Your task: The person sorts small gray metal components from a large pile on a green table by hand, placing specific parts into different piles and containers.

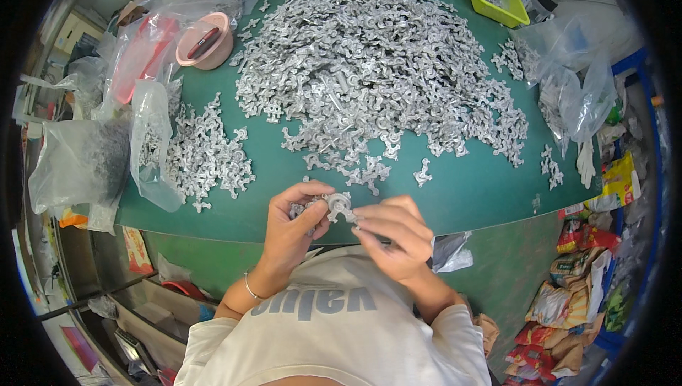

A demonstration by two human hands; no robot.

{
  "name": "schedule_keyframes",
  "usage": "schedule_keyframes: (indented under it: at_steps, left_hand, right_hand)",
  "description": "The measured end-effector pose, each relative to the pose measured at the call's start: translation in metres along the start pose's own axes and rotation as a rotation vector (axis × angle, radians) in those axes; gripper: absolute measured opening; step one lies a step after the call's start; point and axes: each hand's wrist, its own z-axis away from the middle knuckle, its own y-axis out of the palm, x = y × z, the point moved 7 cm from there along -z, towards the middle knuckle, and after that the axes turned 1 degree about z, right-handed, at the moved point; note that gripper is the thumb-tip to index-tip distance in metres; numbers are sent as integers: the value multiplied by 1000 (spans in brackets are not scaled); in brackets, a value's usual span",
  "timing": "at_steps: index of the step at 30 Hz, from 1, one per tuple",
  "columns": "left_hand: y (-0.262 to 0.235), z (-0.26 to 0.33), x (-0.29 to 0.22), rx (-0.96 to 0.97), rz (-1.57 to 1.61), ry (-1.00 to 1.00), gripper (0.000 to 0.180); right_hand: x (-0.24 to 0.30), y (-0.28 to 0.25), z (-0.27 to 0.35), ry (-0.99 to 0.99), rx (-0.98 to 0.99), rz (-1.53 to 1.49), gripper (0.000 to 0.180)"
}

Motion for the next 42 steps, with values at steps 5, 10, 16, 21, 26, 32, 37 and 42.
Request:
schedule_keyframes:
  at_steps: [5, 10, 16, 21, 26, 32, 37, 42]
  left_hand:
    - [24, -3, -8, 109, 22, -63, 17]
    - [36, -5, -9, 184, 87, -103, 17]
    - [39, -6, -7, 201, 81, -115, 18]
    - [42, -6, -7, 230, 79, -97, 19]
    - [42, -5, -6, 245, 126, -118, 20]
    - [42, -5, -4, 242, 115, -122, 20]
    - [42, -4, -3, 226, 122, -157, 20]
    - [40, -3, 2, 224, 210, -250, 21]
  right_hand:
    - [9, -9, 14, -130, -121, 63, 28]
    - [18, -15, 18, -215, -144, 131, 32]
    - [24, -14, 20, -283, -131, 269, 31]
    - [27, -15, 22, -278, -102, 343, 33]
    - [27, -15, 24, -296, -105, 345, 33]
    - [27, -15, 24, -296, -116, 337, 33]
    - [27, -14, 24, -295, -115, 326, 33]
    - [29, -12, 21, -285, -105, 317, 33]
